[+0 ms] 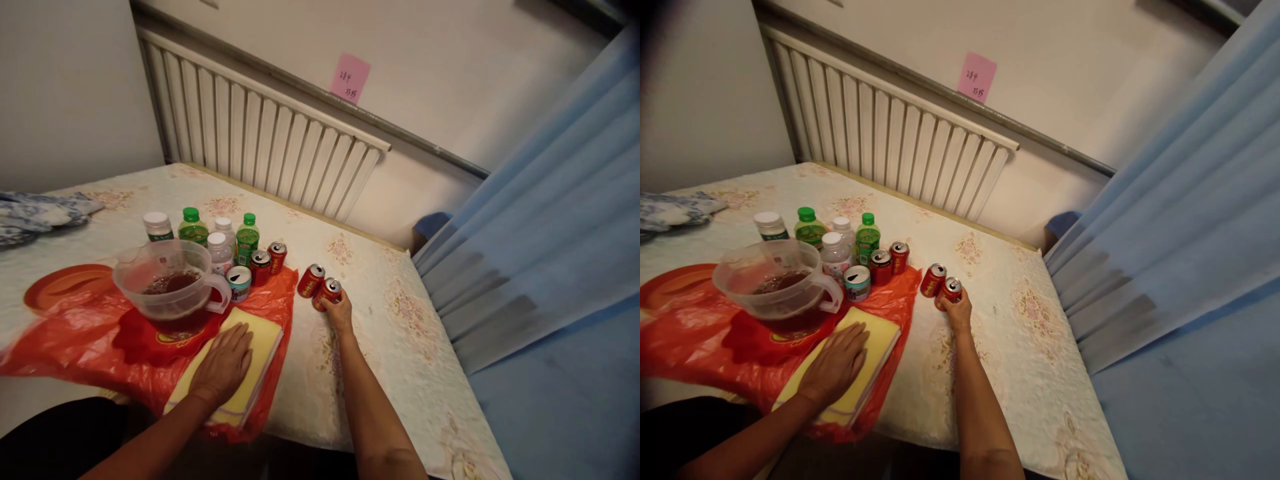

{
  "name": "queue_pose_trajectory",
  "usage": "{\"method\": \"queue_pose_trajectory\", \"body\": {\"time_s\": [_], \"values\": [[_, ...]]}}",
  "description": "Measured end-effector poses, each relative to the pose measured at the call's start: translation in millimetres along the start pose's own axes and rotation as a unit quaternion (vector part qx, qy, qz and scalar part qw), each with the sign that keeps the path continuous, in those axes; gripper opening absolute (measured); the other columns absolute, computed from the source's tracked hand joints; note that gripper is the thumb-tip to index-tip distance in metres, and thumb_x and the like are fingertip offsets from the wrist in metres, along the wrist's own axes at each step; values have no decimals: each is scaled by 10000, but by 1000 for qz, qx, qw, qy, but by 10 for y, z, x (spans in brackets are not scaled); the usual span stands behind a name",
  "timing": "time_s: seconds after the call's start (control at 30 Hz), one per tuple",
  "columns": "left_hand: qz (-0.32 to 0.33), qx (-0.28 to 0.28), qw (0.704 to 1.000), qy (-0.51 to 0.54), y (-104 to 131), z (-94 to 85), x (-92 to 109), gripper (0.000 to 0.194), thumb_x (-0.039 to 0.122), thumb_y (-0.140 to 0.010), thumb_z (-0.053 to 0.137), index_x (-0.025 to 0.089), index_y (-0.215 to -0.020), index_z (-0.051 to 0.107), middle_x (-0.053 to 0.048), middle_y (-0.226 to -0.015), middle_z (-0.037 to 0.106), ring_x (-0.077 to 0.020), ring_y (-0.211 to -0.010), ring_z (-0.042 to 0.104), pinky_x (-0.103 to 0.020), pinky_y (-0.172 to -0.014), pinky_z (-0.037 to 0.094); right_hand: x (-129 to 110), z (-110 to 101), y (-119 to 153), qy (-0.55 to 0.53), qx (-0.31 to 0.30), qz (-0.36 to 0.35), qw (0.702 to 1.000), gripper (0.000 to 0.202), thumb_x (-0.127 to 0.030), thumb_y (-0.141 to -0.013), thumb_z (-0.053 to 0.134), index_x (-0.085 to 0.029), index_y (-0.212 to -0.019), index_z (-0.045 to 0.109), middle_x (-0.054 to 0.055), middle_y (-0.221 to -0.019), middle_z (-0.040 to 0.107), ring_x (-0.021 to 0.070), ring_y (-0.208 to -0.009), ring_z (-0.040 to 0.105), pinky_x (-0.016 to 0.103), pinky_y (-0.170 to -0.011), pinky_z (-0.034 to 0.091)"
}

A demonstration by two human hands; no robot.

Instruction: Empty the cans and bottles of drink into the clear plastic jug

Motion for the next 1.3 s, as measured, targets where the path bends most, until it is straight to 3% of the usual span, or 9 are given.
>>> {"method": "queue_pose_trajectory", "body": {"time_s": [0.4,0.6,0.77,0.9,1.1,1.3], "values": [[0,4,1000,3,-4,-5,1,368,284,-902,466,150,-1204,626,-151,-1346,603,-308,-1283,515,-499,-1072,397,84,37,62,-13,1,22,1000,722,-269,-538,775,-161,-1226,583,84,-1106,710,224,-879,684,369,-814,554],[-5,0,1000,7,-4,-7,9,369,291,-908,458,154,-1208,623,-155,-1353,597,-308,-1288,514,-504,-1081,394,102,35,112,-10,7,26,1000,698,-290,-537,783,-163,-1196,593,74,-1047,726,232,-869,694,359,-781,559],[-9,-5,1000,8,2,-1,11,369,279,-907,452,155,-1204,631,-155,-1353,598,-309,-1289,513,-508,-1081,397,116,-90,249,7,75,35,997,741,-362,-561,765,-169,-1239,537,102,-1087,708,259,-976,677,383,-821,543],[-12,-4,1000,4,11,-2,19,366,268,-904,451,163,-1201,636,-154,-1348,602,-303,-1272,532,-503,-1079,402,12,-160,486,17,129,35,991,611,-424,-710,668,-165,-1242,519,128,-1059,697,239,-925,681,369,-826,536],[-8,12,1000,-1,29,-3,22,366,245,-900,455,147,-1203,635,-153,-1339,608,-301,-1268,535,-489,-1077,410,-346,134,719,1,82,-16,997,423,-374,-750,623,-176,-1122,586,75,-946,709,202,-823,682,337,-806,544],[-11,29,1000,5,56,3,22,360,220,-891,455,159,-1194,637,-155,-1321,620,-300,-1263,540,-492,-1069,414,-704,558,582,5,-2,-76,997,422,-359,-757,617,-152,-1124,602,86,-939,703,192,-762,666,338,-758,557]]}}
Point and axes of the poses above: each hand's wrist, its own y-axis away from the middle knuckle, its own z-axis out of the palm, x = y × z, the point moved 5 cm from there along -y, towards the middle knuckle
